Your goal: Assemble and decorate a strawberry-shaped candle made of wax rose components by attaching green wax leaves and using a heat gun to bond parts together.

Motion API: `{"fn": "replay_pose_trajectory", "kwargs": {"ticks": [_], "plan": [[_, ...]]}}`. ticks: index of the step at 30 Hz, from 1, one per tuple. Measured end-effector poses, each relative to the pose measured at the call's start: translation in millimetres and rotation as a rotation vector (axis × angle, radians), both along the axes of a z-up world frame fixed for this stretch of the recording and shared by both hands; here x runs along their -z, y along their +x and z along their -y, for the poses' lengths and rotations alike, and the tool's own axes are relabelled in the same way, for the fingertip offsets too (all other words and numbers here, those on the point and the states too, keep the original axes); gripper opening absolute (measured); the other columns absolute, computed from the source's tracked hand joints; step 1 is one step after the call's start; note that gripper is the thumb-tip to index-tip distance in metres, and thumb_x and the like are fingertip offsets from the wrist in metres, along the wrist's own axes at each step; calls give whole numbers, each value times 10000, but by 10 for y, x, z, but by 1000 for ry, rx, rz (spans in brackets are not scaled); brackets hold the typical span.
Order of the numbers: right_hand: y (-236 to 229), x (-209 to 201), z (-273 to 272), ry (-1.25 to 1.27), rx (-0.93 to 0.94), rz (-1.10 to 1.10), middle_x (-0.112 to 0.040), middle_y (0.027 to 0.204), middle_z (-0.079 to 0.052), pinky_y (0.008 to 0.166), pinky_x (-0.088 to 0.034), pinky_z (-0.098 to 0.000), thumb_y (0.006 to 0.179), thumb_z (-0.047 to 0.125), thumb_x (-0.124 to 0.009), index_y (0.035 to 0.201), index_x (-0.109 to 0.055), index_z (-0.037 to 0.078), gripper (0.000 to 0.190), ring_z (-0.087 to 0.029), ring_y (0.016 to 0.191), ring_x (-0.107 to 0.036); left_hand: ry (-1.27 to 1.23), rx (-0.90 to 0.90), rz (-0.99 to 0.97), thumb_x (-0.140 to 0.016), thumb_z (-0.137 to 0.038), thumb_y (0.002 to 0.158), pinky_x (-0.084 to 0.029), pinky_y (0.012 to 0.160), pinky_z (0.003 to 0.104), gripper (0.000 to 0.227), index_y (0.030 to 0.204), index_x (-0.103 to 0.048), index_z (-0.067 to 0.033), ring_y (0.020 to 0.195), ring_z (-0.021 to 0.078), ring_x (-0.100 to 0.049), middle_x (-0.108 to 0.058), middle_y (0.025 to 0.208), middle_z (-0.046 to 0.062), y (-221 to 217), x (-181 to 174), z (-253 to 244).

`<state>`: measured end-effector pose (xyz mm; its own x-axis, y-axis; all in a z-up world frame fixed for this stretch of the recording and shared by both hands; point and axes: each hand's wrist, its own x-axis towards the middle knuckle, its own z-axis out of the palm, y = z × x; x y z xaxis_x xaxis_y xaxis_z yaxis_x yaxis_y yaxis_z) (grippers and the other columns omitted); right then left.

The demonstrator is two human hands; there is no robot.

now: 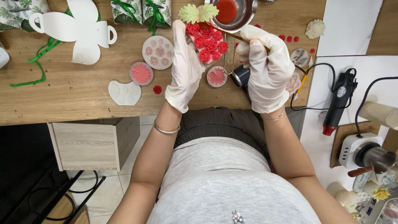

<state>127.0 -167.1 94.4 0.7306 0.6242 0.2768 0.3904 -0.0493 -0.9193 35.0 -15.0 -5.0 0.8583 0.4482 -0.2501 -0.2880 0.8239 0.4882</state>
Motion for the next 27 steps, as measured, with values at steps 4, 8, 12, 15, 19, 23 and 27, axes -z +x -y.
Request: {"fn": "replay_pose_trajectory", "kwargs": {"ticks": [4, 8, 12, 15, 19, 23, 27], "plan": [[-21, -89, 3, -28, 1, 64, -720, 1056, -91, 765, -573, -210, 1223, 169, -565, 1327, -637, 11, 202, -90, 860, -687, 0, 28, -42, -362, -690, 1019, -479, 1178, 533, 884, 1627, -232, -62, 1419, 342, -515, -415, 1590, 196, -55, -67, 0], [222, 75, 104, 190, 237, -163, -726, 940, -92, 653, -562, -239, 1199, 214, -571, 1267, -662, 7, 236, -115, 752, -669, 96, 12, 12, -354, -697, 1032, -479, 1236, 523, 867, 1643, -252, -89, 1482, 296, -501, -437, 1609, 169, -136, -132, -4], [990, 906, 239, 282, 223, -492, -746, 924, -139, 652, -591, -305, 1149, 209, -554, 1162, -652, -27, 255, -186, 771, -699, 67, -50, -6, -398, -647, 1094, -478, 1188, 528, 777, 1644, -318, -105, 1384, 287, -525, -489, 1551, 159, -227, -10, -41], [1459, 1634, 220, 197, 116, -609, -769, 949, -153, 710, -624, -341, 1125, 182, -590, 1169, -670, -52, 251, -208, 795, -738, 52, -58, -116, -399, -623, 1042, -518, 1160, 543, 723, 1564, -354, -126, 1403, 290, -561, -524, 1522, 128, -299, -123, -28], [1716, 1884, 220, 55, -30, -735, -777, 941, -133, 680, -615, -311, 1103, 182, -583, 1155, -630, -24, 219, -185, 788, -753, -11, -64, -173, -408, -600, 1061, -529, 1099, 526, 686, 1549, -393, -118, 1331, 294, -585, -558, 1462, 133, -354, -25, 59], [1709, 1769, 386, -153, 26, -514, -764, 914, -90, 620, -568, -267, 1072, 217, -628, 1192, -678, 31, 228, -147, 750, -724, -29, -49, -194, -407, -615, 1058, -544, 1053, 515, 698, 1528, -406, -99, 1277, 298, -610, -584, 1420, 142, -325, -60, 172], [1639, 2282, 691, -517, 243, -67, -782, 950, -47, 737, -644, -285, 944, 179, -771, 1071, -761, 97, 152, -163, 831, -763, -72, -44, -183, -397, -600, 1066, -553, 1044, 494, 687, 1537, -407, -99, 1266, 300, -611, -600, 1404, 168, -236, -134, 276]]}}
